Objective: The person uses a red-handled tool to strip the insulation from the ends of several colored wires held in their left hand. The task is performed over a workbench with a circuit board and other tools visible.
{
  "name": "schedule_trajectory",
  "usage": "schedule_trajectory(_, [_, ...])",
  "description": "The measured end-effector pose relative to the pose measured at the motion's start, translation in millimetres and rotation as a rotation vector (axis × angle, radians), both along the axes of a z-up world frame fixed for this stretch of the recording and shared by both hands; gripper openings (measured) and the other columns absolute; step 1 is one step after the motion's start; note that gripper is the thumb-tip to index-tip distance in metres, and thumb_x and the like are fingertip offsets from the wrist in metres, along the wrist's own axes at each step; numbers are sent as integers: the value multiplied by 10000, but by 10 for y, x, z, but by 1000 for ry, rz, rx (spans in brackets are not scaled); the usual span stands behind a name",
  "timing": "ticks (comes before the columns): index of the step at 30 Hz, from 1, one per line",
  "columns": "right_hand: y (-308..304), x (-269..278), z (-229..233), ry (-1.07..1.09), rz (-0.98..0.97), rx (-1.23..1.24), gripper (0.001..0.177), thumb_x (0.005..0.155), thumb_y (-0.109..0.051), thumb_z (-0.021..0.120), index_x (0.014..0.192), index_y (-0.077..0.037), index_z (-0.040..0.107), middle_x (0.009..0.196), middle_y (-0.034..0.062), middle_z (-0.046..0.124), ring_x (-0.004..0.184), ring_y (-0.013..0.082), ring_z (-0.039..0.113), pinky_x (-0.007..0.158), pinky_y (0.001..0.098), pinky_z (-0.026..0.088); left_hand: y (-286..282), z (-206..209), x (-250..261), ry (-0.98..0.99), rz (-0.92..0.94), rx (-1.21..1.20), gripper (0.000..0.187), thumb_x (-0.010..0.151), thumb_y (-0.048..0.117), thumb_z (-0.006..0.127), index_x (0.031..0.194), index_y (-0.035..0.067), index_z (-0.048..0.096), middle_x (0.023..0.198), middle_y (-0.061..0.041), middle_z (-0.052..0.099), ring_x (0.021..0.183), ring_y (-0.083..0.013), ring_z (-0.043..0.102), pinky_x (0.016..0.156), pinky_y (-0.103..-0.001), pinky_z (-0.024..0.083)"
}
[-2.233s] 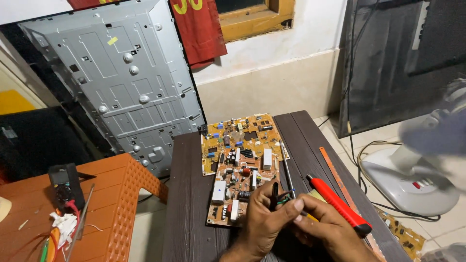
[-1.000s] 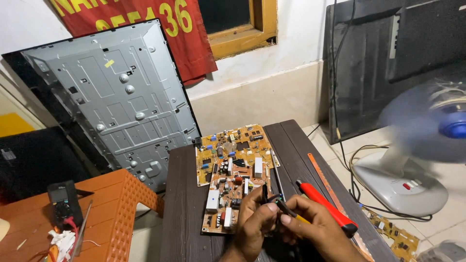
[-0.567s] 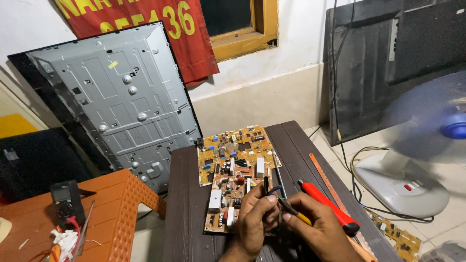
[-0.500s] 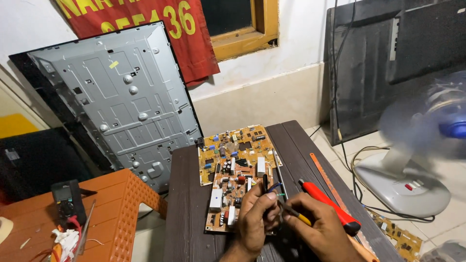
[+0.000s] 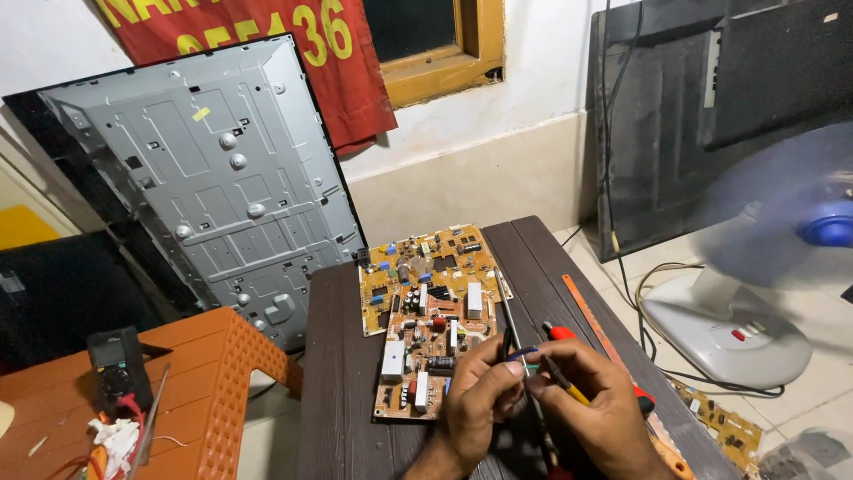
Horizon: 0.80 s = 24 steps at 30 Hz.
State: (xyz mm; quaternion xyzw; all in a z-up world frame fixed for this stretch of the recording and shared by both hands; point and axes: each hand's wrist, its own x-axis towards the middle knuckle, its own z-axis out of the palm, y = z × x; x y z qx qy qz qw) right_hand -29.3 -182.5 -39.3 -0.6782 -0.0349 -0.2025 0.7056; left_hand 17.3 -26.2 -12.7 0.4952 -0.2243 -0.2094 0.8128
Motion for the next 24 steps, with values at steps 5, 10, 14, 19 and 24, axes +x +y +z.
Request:
schedule_trajectory(5, [-41, -5, -17, -27, 6, -35, 127, 824, 3, 702, 933, 0, 767, 834, 69, 770, 746, 138, 695, 698, 273, 553, 11, 18, -28, -50, -19, 45, 133, 930, 248, 581, 878, 125, 583, 590, 80, 366, 496, -59, 303, 446, -240, 240])
schedule_trajectory(10, [-41, -2, -71, 35, 87, 128, 57, 891, -24, 728, 867, -12, 677, 726, 41, 606, 605, 122, 525, 560, 267, 419, 11, -9, 4, -71, 0, 39, 157, 922, 268, 591, 821, 160, 540, 611, 78, 388, 514, -68, 328, 466, -246, 274])
schedule_trajectory(14, [7, -40, 82, 121, 118, 187, 160, 904, -104, 724, 938, 46, 766, 622, 70, 576, 519, 151, 489, 472, 290, 368, 19, 17, -4, -58, 15, 92, 189, 918, 297, 595, 933, 119, 657, 629, 77, 413, 539, -66, 359, 475, -236, 286])
schedule_trajectory(19, [-17, -21, 38, 202, 158, 293, 187, 913, -138, 713, 906, 49, 714, 584, 128, 581, 469, 186, 489, 436, 308, 358, 16, -46, 17, -79, 0, 59, 149, 921, 280, 604, 844, 155, 580, 606, 84, 432, 513, -63, 360, 464, -234, 288])
schedule_trajectory(24, [-38, 45, -57, 177, 187, 341, 213, 934, -142, 681, 1001, 56, 720, 554, 124, 577, 427, 171, 496, 403, 287, 362, 33, -31, 37, -49, 23, 67, 207, 914, 351, 620, 939, 145, 621, 654, 74, 512, 549, -64, 433, 501, -201, 357])
